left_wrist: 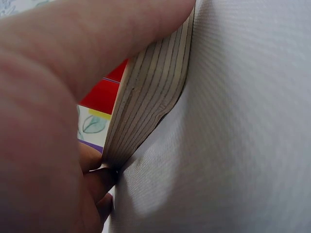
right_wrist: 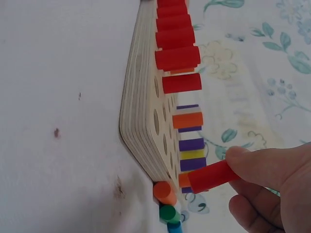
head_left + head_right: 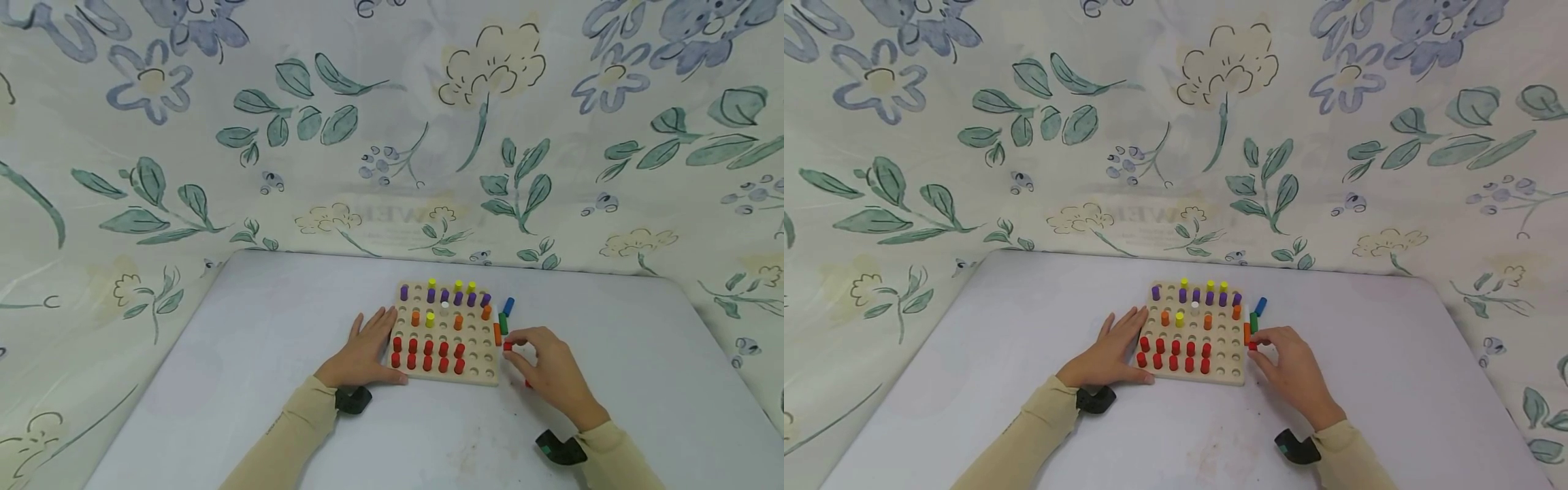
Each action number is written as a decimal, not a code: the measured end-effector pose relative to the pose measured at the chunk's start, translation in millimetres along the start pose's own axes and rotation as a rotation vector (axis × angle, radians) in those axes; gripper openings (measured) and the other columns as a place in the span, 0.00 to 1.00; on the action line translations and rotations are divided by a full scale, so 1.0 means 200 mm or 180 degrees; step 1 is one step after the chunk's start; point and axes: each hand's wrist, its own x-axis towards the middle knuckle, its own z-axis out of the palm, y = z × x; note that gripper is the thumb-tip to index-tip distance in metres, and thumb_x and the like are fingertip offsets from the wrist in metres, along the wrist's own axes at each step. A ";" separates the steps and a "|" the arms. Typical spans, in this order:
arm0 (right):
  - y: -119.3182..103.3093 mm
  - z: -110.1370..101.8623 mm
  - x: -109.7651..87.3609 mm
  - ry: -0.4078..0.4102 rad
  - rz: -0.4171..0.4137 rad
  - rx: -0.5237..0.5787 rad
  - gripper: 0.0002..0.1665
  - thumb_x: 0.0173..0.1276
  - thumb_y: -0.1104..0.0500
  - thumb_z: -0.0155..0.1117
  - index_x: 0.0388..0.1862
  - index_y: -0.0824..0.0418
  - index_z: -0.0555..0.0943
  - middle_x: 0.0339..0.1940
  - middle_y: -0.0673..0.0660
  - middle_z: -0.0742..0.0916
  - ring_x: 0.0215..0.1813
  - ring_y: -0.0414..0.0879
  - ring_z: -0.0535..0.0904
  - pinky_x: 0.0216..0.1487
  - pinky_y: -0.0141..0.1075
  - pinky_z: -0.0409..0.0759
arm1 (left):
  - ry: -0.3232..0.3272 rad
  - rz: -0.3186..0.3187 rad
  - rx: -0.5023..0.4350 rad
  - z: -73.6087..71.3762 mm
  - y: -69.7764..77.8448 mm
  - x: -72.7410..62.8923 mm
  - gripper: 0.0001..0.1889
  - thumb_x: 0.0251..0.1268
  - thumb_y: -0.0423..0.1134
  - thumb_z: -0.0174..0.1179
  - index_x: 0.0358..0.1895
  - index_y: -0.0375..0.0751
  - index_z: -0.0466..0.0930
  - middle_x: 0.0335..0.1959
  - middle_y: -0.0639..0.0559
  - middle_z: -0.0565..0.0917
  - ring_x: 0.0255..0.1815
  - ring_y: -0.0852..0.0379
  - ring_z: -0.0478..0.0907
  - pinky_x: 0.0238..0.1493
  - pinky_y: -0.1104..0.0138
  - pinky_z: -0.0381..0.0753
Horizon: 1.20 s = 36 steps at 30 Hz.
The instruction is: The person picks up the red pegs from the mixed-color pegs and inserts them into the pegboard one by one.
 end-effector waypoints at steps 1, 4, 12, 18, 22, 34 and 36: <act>0.00 0.01 0.00 0.0005 -0.0017 0.0002 0.15 0.61 0.63 0.76 0.47 0.63 0.84 0.43 0.57 0.85 0.47 0.53 0.81 0.46 0.52 0.84 | 0.0011 0.0010 -0.0009 0.00 0.00 0.00 0.64 0.50 0.62 0.73 0.81 0.36 0.41 0.83 0.45 0.45 0.83 0.48 0.35 0.77 0.46 0.23; -0.01 0.02 0.01 0.0017 -0.0063 0.0014 0.15 0.61 0.62 0.76 0.47 0.62 0.84 0.42 0.56 0.85 0.46 0.52 0.81 0.45 0.50 0.84 | 0.0014 0.0000 0.0010 0.00 0.00 0.00 0.65 0.50 0.62 0.73 0.82 0.37 0.40 0.83 0.46 0.44 0.83 0.49 0.35 0.77 0.46 0.23; -0.04 0.05 0.01 0.0032 -0.0106 0.0093 0.14 0.61 0.63 0.76 0.45 0.61 0.84 0.41 0.56 0.85 0.46 0.52 0.81 0.44 0.48 0.83 | 0.0048 0.0050 -0.0070 0.00 0.00 0.00 0.64 0.49 0.62 0.74 0.81 0.35 0.42 0.83 0.44 0.46 0.83 0.46 0.36 0.76 0.44 0.23; -0.05 0.08 0.01 0.0084 -0.0200 0.0116 0.14 0.60 0.63 0.77 0.44 0.60 0.84 0.40 0.54 0.85 0.45 0.49 0.81 0.43 0.47 0.82 | 0.0034 0.0067 -0.0080 0.00 -0.01 0.00 0.65 0.49 0.62 0.73 0.81 0.36 0.42 0.83 0.44 0.46 0.83 0.47 0.35 0.76 0.44 0.22; -0.05 0.10 0.01 0.0120 -0.0246 0.0135 0.14 0.59 0.63 0.77 0.43 0.60 0.84 0.40 0.53 0.85 0.45 0.48 0.81 0.42 0.46 0.82 | 0.0039 0.0062 -0.0072 0.00 -0.01 0.00 0.65 0.49 0.62 0.74 0.81 0.35 0.42 0.83 0.44 0.46 0.83 0.47 0.36 0.76 0.44 0.23; -0.07 0.12 0.02 0.0089 -0.0270 0.0191 0.14 0.59 0.63 0.77 0.44 0.60 0.84 0.40 0.53 0.85 0.44 0.47 0.81 0.41 0.44 0.82 | 0.0040 0.0088 -0.0046 0.00 0.00 0.00 0.65 0.49 0.62 0.74 0.81 0.35 0.43 0.83 0.43 0.47 0.83 0.46 0.36 0.76 0.44 0.23; -0.07 0.13 0.02 0.0075 -0.0260 0.0205 0.14 0.59 0.63 0.77 0.44 0.60 0.84 0.40 0.52 0.85 0.44 0.46 0.80 0.41 0.44 0.82 | 0.0039 0.0085 -0.0050 0.00 0.00 0.00 0.65 0.49 0.62 0.73 0.81 0.35 0.43 0.83 0.43 0.47 0.83 0.46 0.36 0.76 0.44 0.23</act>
